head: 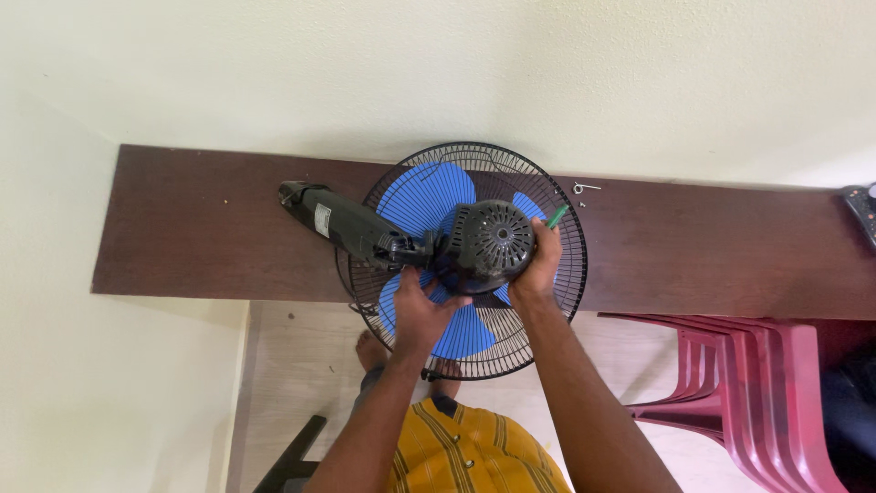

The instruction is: The person uses a screwdriver to remove and reinsert screws on the back casing of an electric fan placed on a wooden table. They repeatedly loosen and tighten the screws while holding the fan steady.

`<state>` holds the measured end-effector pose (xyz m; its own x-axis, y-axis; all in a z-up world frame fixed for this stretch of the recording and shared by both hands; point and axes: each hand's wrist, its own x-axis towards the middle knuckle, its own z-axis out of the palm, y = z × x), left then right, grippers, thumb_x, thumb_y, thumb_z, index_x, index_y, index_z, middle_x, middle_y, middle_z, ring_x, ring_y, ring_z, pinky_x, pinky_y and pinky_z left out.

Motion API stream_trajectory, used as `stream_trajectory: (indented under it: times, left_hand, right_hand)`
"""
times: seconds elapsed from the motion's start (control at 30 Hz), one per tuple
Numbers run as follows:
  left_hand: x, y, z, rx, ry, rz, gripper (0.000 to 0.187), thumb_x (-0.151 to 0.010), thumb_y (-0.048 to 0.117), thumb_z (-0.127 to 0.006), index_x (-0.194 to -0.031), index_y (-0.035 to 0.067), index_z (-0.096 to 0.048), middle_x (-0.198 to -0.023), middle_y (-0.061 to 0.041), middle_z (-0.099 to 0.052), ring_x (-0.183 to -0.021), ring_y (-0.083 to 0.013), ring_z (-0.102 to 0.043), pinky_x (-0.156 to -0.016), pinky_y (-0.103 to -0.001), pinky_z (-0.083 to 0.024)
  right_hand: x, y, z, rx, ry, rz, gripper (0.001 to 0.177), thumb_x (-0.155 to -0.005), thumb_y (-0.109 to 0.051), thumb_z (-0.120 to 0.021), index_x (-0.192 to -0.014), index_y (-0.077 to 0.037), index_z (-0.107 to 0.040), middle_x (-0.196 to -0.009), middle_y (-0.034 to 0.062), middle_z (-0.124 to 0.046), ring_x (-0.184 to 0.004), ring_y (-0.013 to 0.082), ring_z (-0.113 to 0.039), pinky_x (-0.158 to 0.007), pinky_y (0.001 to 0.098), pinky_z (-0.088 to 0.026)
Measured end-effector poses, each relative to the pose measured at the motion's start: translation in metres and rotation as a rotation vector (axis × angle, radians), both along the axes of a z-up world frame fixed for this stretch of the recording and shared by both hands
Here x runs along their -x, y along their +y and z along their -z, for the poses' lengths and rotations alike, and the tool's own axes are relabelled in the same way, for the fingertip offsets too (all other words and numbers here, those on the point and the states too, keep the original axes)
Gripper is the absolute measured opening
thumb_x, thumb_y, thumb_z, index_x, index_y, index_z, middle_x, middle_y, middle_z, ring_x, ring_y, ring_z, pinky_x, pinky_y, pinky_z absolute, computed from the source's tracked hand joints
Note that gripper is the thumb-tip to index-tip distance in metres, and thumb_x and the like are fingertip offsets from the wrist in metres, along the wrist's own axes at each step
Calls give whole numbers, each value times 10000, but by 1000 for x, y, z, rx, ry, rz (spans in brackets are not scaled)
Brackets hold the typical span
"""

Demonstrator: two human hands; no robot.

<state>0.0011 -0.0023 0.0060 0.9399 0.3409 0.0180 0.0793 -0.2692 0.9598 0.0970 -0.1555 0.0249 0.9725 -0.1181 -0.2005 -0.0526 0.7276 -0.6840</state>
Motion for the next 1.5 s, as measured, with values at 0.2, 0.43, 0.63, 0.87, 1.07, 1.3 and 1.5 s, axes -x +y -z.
stream_trajectory:
  times: [0.2,0.43,0.63,0.87,1.07,1.3,1.5]
  left_hand:
    - [-6,-7,13,156,97,-64,1021,-582,-73,-923,-1397,-81,-309,-1443,-211,-510,-1322,-320,-561,-1081,-427,-530]
    - [-13,8,38,363,52,-54,1005,-562,-117,-903,-1390,-81,-335,-1469,-225,-471,-1351,-326,-541,-1072,-438,-570]
    - [-8,8,42,355,2,-56,979,-562,-83,-918,-1380,-90,-380,-1427,-239,-515,-1323,-332,-574,-1040,-434,-596]
    - [-2,11,35,238,5,-53,863,-596,-30,-934,-1332,-106,-488,-1348,-233,-604,-1271,-304,-620,-1000,-406,-610]
    - [4,5,11,69,123,-62,718,-614,93,-944,-1226,-56,-600,-1240,-157,-706,-1161,-251,-725,-960,-342,-654]
    - [24,7,-19,-723,342,-29,763,-695,562,-914,-1224,128,-578,-1180,-61,-666,-1140,-278,-589,-1000,-487,-486]
    - [-1,31,-57,-1091,-153,188,1214,-559,589,-909,-1536,138,-346,-1524,-169,-393,-1459,-383,-324,-1180,-677,-216]
  right_hand:
    - [-7,-3,7,13,75,-88,145,-957,-243,-550,-922,-125,-473,-773,9,-562,-689,140,-603,-638,313,-562]
    - [-20,-5,29,-78,-50,-21,85,-901,-88,-516,-891,-123,-440,-762,-8,-471,-640,108,-489,-570,277,-464]
    - [-16,-8,22,9,-50,0,63,-900,-105,-502,-882,-122,-444,-767,-11,-455,-630,97,-477,-554,260,-460]
    - [-19,-14,14,-32,-27,-69,23,-878,-115,-475,-887,-121,-455,-775,-7,-475,-657,103,-500,-575,261,-483]
    - [-20,-19,16,21,-15,-114,25,-875,-133,-450,-894,-130,-466,-757,-7,-479,-632,111,-502,-531,267,-478]
    - [-18,-20,20,26,-36,-146,30,-904,-137,-491,-928,-120,-485,-793,-8,-489,-664,111,-515,-570,280,-499]
    - [-14,-20,17,31,37,-235,146,-959,-277,-545,-914,-149,-492,-818,10,-568,-748,142,-615,-683,325,-567]
